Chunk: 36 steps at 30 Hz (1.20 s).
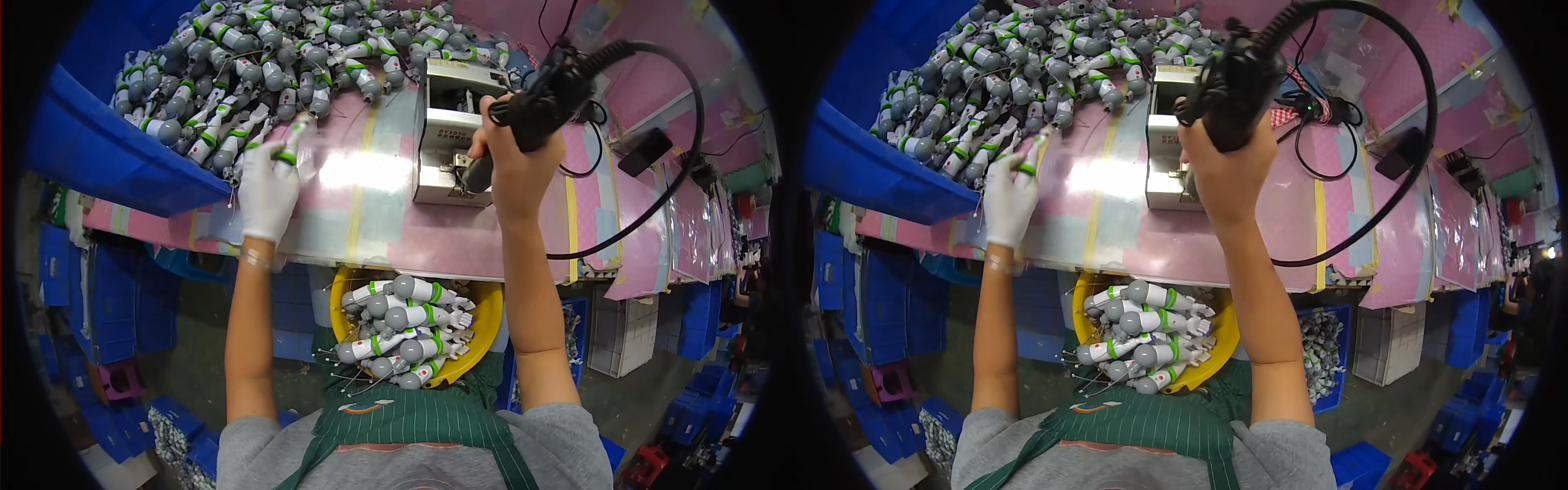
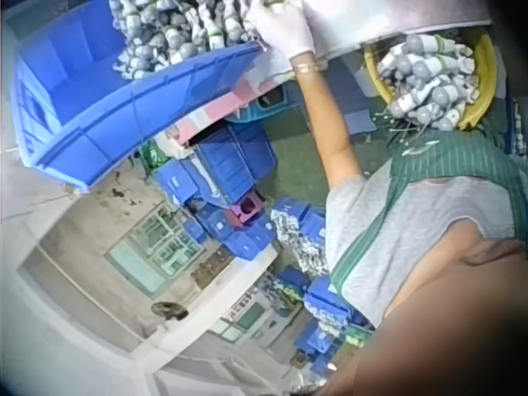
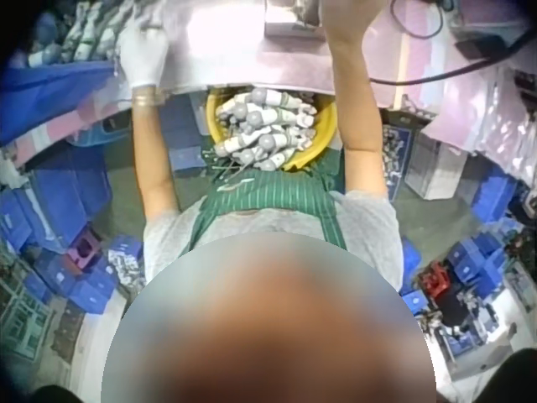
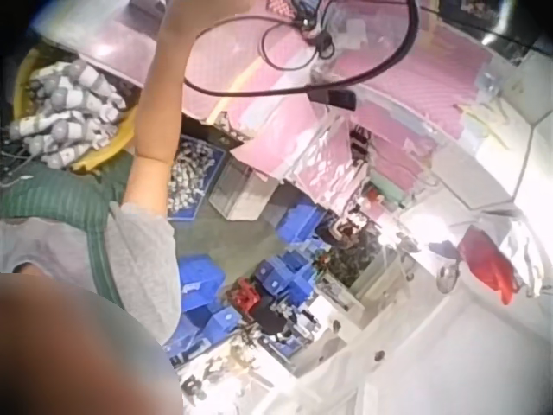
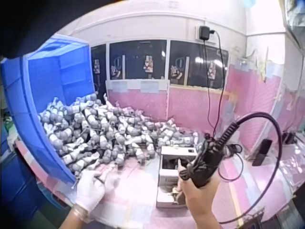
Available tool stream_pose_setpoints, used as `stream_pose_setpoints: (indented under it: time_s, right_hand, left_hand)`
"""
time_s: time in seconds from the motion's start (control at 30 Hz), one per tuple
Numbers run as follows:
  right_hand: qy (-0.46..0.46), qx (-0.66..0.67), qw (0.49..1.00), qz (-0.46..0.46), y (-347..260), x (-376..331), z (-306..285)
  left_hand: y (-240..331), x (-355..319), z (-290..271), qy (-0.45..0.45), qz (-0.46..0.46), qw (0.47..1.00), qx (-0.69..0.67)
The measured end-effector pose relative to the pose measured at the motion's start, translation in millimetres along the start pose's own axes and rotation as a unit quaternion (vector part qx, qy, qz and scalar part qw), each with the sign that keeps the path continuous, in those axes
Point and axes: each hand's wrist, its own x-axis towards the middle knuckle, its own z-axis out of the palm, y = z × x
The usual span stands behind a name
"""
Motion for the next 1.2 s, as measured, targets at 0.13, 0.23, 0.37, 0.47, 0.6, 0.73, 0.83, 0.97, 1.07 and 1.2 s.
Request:
stream_pose_setpoints:
  time_s: [0.13, 0.23, 0.37, 0.47, 0.6, 0.73, 0.83, 0.97, 1.07, 1.2]
  right_hand:
    - [-0.014, 0.043, 0.998, 0.033, -0.6, -10.4, -6.9]
    - [0.005, 0.072, 0.994, 0.076, -1.9, -25.0, -7.1]
    - [0.013, 0.112, 0.990, 0.090, -0.6, -40.3, -11.2]
    - [0.011, 0.136, 0.987, 0.088, -2.9, -48.9, -14.4]
    - [0.007, 0.150, 0.984, 0.096, -8.5, -55.4, -14.3]
    - [-0.003, 0.142, 0.983, 0.119, -9.5, -63.5, -11.6]
    - [-0.031, 0.147, 0.983, 0.106, -2.5, -69.3, -7.2]
    - [-0.031, 0.127, 0.986, 0.107, 2.1, -73.7, -3.2]
    - [-0.062, 0.084, 0.991, 0.085, 12.8, -81.1, -5.3]
    - [-0.078, 0.098, 0.989, 0.084, 18.0, -87.3, -3.9]
  left_hand:
    - [23.8, -38.5, -40.0, -0.206, -0.064, 0.954, -0.207]
    - [44.3, -58.9, -26.2, -0.327, 0.014, 0.915, -0.234]
    - [76.6, -86.1, 8.5, -0.269, 0.103, 0.913, -0.287]
    - [97.5, -93.9, 19.9, -0.274, 0.131, 0.929, -0.211]
    - [92.9, -85.6, 12.0, -0.322, 0.137, 0.925, -0.149]
    - [102.0, -88.0, 7.7, -0.304, 0.160, 0.927, -0.151]
    - [95.8, -93.5, 14.9, -0.313, 0.153, 0.920, -0.179]
    - [98.3, -94.0, 18.2, -0.306, 0.136, 0.924, -0.187]
    - [96.4, -94.3, 20.9, -0.298, 0.133, 0.923, -0.206]
    - [98.7, -94.3, 22.6, -0.298, 0.133, 0.923, -0.203]
